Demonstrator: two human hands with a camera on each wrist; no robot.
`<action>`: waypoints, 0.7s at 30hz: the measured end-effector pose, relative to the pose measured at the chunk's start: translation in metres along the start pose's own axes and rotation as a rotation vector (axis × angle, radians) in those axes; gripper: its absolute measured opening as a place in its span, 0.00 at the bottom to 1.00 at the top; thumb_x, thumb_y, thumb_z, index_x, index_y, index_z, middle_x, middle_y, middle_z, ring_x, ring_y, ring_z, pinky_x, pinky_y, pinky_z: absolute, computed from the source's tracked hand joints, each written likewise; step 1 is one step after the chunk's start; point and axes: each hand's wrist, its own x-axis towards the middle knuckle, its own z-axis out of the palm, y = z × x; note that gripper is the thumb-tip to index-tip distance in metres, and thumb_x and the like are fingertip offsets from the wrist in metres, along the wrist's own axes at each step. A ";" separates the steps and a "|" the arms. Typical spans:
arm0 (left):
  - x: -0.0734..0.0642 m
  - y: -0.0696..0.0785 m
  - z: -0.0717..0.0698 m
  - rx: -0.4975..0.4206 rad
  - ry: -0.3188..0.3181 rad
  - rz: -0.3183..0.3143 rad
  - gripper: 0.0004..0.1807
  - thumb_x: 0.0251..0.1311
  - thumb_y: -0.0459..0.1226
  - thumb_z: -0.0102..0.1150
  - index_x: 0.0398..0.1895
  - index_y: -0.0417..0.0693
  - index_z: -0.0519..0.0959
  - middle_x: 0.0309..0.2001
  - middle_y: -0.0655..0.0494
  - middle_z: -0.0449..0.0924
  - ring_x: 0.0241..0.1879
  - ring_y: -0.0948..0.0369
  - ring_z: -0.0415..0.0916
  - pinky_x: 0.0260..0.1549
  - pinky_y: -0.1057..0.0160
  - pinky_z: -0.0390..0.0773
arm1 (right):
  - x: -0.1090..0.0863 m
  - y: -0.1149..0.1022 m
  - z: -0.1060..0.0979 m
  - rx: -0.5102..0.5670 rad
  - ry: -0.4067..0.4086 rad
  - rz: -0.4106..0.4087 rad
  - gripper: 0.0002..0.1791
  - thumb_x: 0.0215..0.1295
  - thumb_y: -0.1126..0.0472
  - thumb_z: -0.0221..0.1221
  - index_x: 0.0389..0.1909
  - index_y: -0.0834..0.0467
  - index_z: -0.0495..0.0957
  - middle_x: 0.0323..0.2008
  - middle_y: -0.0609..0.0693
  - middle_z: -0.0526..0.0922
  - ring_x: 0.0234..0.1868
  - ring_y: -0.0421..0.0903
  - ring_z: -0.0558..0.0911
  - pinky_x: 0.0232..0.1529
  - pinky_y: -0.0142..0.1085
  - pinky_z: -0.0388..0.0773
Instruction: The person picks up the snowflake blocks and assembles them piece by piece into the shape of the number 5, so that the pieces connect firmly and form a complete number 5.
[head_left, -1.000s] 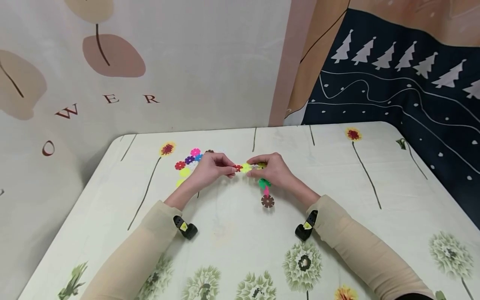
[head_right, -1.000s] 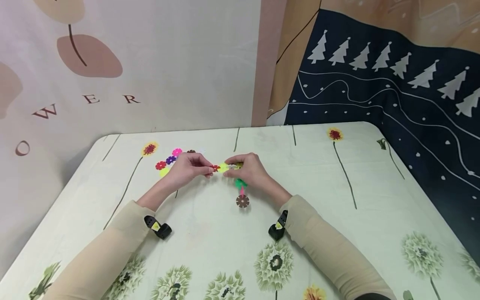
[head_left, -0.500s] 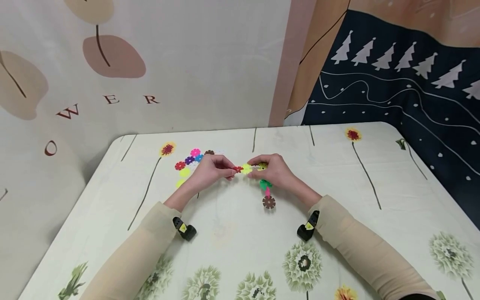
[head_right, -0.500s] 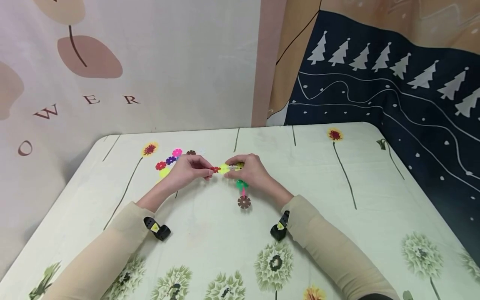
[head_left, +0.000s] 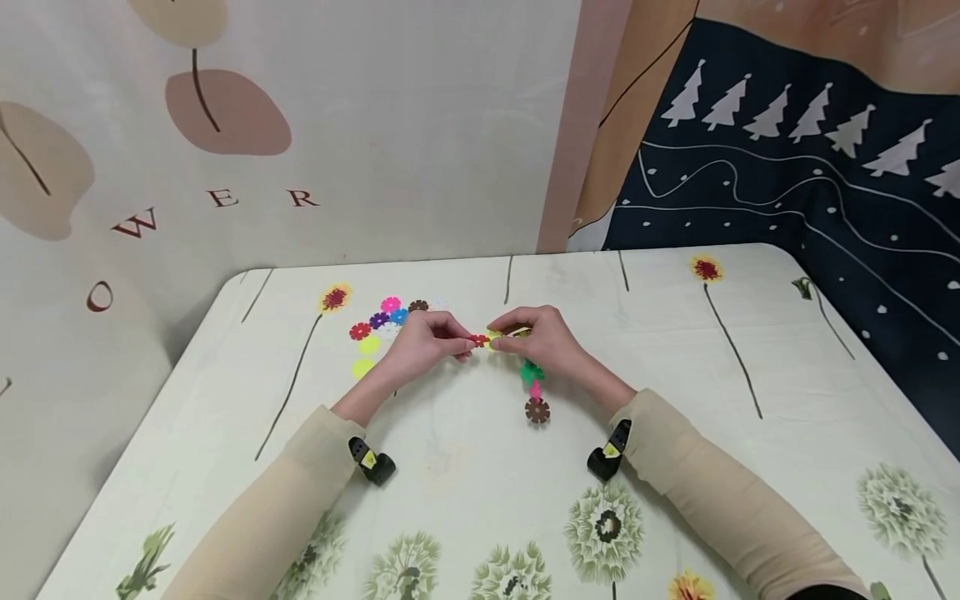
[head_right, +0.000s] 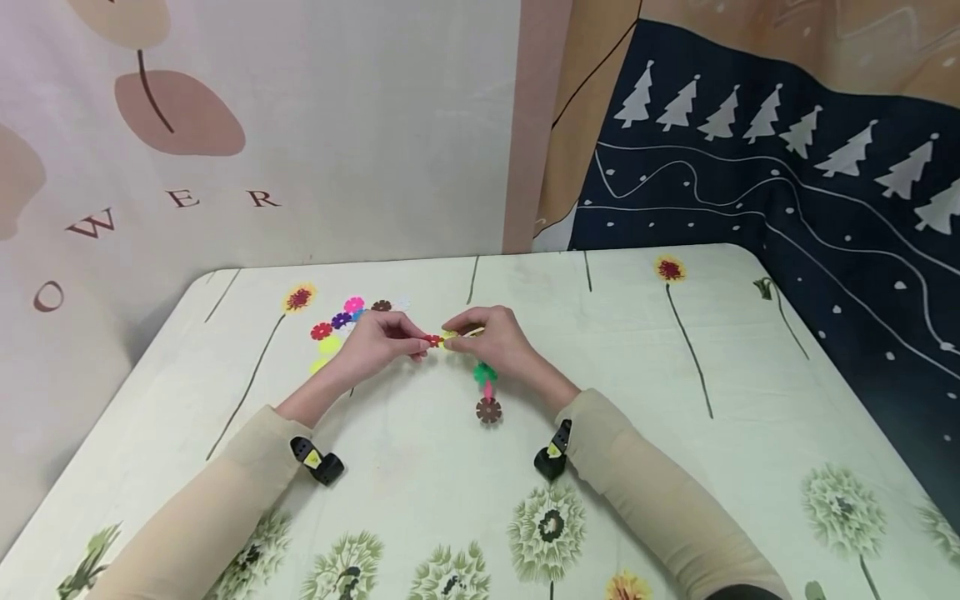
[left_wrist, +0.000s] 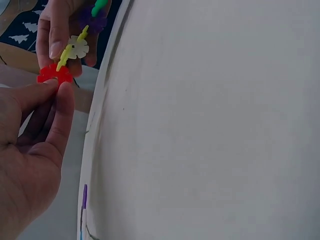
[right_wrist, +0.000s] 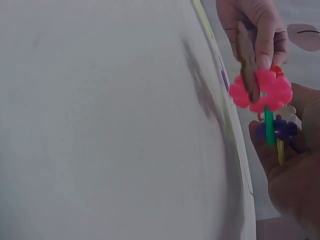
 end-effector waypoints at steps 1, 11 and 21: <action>0.000 0.001 0.001 0.002 -0.001 0.003 0.03 0.62 0.25 0.68 0.38 0.33 0.86 0.33 0.45 0.86 0.31 0.52 0.86 0.38 0.59 0.87 | 0.000 0.000 0.001 0.006 0.001 -0.006 0.11 0.62 0.65 0.72 0.45 0.63 0.88 0.43 0.52 0.88 0.47 0.47 0.85 0.43 0.36 0.84; -0.003 0.006 0.003 0.036 0.004 0.018 0.01 0.62 0.26 0.68 0.36 0.34 0.86 0.31 0.46 0.87 0.31 0.52 0.86 0.37 0.59 0.86 | 0.002 0.000 0.005 0.033 0.017 -0.090 0.05 0.60 0.67 0.72 0.38 0.62 0.91 0.43 0.52 0.90 0.49 0.48 0.85 0.40 0.33 0.84; -0.004 0.006 0.000 0.024 -0.019 -0.004 0.03 0.63 0.26 0.67 0.38 0.34 0.87 0.33 0.46 0.87 0.32 0.53 0.86 0.39 0.60 0.86 | 0.003 0.001 0.007 0.068 -0.026 -0.180 0.04 0.61 0.70 0.71 0.37 0.64 0.90 0.37 0.53 0.90 0.37 0.44 0.87 0.38 0.31 0.84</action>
